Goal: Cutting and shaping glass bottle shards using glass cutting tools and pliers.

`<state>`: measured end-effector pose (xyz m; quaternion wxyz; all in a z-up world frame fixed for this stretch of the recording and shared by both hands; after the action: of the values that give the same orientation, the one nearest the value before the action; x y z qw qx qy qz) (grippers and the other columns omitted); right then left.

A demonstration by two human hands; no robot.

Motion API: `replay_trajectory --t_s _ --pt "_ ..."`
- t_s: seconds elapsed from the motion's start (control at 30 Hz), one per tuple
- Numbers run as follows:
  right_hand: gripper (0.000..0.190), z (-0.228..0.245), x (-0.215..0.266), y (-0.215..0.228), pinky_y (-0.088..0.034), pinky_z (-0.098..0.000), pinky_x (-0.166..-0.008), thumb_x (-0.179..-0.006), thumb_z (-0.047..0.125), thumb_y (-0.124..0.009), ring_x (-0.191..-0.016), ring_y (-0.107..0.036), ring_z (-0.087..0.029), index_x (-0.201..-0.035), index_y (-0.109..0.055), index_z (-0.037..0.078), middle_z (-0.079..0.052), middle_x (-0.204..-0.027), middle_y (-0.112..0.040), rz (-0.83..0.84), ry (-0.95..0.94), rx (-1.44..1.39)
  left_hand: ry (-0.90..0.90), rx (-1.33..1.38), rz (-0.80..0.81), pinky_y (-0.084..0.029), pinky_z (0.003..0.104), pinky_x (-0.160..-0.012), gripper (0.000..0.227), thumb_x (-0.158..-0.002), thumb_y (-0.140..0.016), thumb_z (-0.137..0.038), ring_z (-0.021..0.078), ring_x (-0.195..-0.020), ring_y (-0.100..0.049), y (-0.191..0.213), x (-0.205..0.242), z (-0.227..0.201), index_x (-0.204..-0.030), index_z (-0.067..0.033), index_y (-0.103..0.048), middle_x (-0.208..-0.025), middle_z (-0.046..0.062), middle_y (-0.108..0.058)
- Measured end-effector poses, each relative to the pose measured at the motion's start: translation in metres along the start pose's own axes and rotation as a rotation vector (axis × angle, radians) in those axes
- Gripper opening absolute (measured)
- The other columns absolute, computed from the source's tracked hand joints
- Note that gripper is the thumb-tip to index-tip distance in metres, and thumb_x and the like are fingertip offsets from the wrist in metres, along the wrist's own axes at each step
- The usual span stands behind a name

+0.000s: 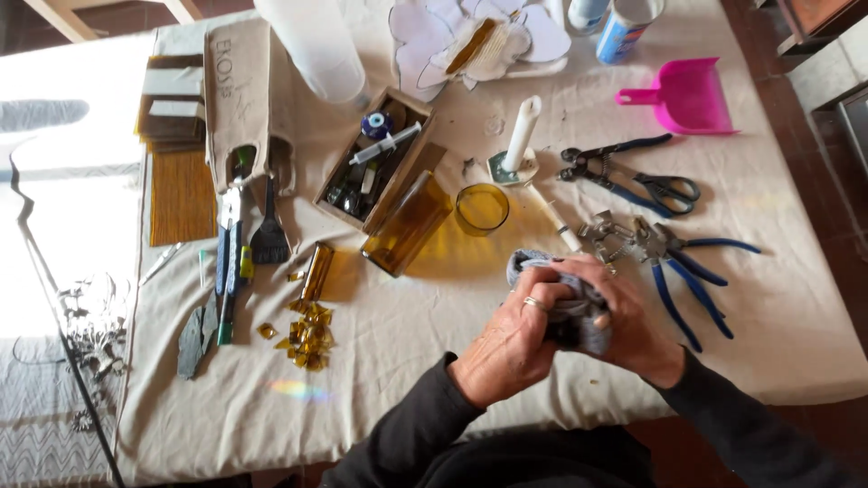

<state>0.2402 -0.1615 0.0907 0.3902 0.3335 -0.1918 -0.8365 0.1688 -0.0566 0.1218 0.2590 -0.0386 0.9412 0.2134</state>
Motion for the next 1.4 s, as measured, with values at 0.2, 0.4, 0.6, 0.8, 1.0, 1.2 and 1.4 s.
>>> replay_trajectory --t_s 0.2,0.4,0.6,0.8,1.0,1.2,1.4 --pt "0.057 -0.026 0.001 0.080 -0.056 -0.0376 -0.098 -0.071 0.016 -0.084 -0.113 -0.071 -0.028 -0.121 -0.062 0.002 -0.014 -0.119 -0.071 -0.273 -0.073 0.152 -0.233 0.052 0.345 -0.054 0.045 -0.099 0.059 -0.082 -0.064 0.008 0.0409 -0.120 -0.061 0.009 -0.082 -0.024 -0.138 -0.0015 -0.049 -0.138 0.023 -0.055" --pt "0.063 -0.027 -0.006 0.131 -0.055 -0.0375 -0.104 -0.076 0.035 -0.084 -0.114 -0.070 -0.026 -0.125 -0.063 0.001 -0.014 -0.120 -0.071 -0.272 0.028 -0.085 -0.225 -0.043 0.256 -0.064 0.030 -0.077 0.023 -0.089 -0.062 0.006 0.0184 -0.089 -0.078 0.091 -0.231 0.070 -0.107 -0.0043 -0.073 -0.105 0.007 -0.079" --pt "0.064 -0.061 0.014 0.151 -0.055 -0.0399 -0.106 -0.076 0.035 -0.083 -0.116 -0.069 -0.029 -0.125 -0.063 0.000 -0.017 -0.123 -0.070 -0.343 -0.081 -0.053 0.192 -0.714 0.039 -0.058 0.048 -0.081 0.015 -0.091 -0.070 -0.015 0.0335 -0.097 -0.070 0.100 -0.306 0.379 -0.103 -0.0094 -0.078 -0.103 0.015 -0.074" --pt "0.056 -0.088 0.029 0.151 -0.057 -0.0441 -0.099 -0.077 0.035 -0.076 -0.114 -0.073 -0.030 -0.119 -0.065 0.000 -0.018 -0.116 -0.072 -0.395 -0.114 0.128 0.752 -0.896 0.311 -0.035 0.062 -0.108 0.098 -0.064 -0.086 -0.059 0.0397 -0.142 -0.036 0.116 -0.316 0.462 -0.140 -0.0076 -0.050 -0.150 0.021 -0.040" --pt "0.051 -0.120 0.032 0.154 -0.059 -0.0457 -0.094 -0.084 0.031 -0.072 -0.106 -0.073 -0.032 -0.120 -0.062 -0.004 -0.026 -0.115 -0.070 -0.387 -0.182 0.057 0.770 -0.901 0.571 -0.007 0.075 -0.118 0.141 -0.046 -0.090 -0.076 0.0422 -0.156 -0.009 0.110 -0.321 0.483 -0.156 -0.0080 -0.035 -0.167 0.024 -0.013" --pt "0.056 -0.123 0.028 0.145 -0.057 -0.0467 -0.097 -0.079 0.028 -0.077 -0.110 -0.072 -0.035 -0.121 -0.060 -0.006 -0.027 -0.112 -0.070 -0.443 -0.134 0.039 0.695 -0.993 0.748 0.000 0.075 -0.118 0.149 -0.041 -0.093 -0.074 0.0435 -0.157 -0.006 0.099 -0.335 0.472 -0.156 -0.0012 -0.033 -0.166 0.025 -0.018" --pt "0.049 -0.136 0.040 0.142 -0.059 -0.0400 -0.091 -0.083 0.021 -0.070 -0.103 -0.074 -0.031 -0.124 -0.061 -0.003 -0.029 -0.119 -0.069 -0.463 -0.143 0.019 0.673 -0.980 0.778 0.000 0.072 -0.118 0.134 -0.036 -0.096 -0.067 0.0434 -0.155 -0.009 0.100 -0.342 0.500 -0.144 -0.0027 -0.051 -0.163 0.024 -0.023"
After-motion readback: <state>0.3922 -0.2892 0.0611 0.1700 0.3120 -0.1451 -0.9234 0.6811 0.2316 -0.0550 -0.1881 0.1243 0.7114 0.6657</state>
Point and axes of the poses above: each hand's wrist, its own x-axis away from the middle knuckle, its own y-axis out of the back of the hand, z = x × y, the point moved 9 cm from there along -x, towards the middle knuckle
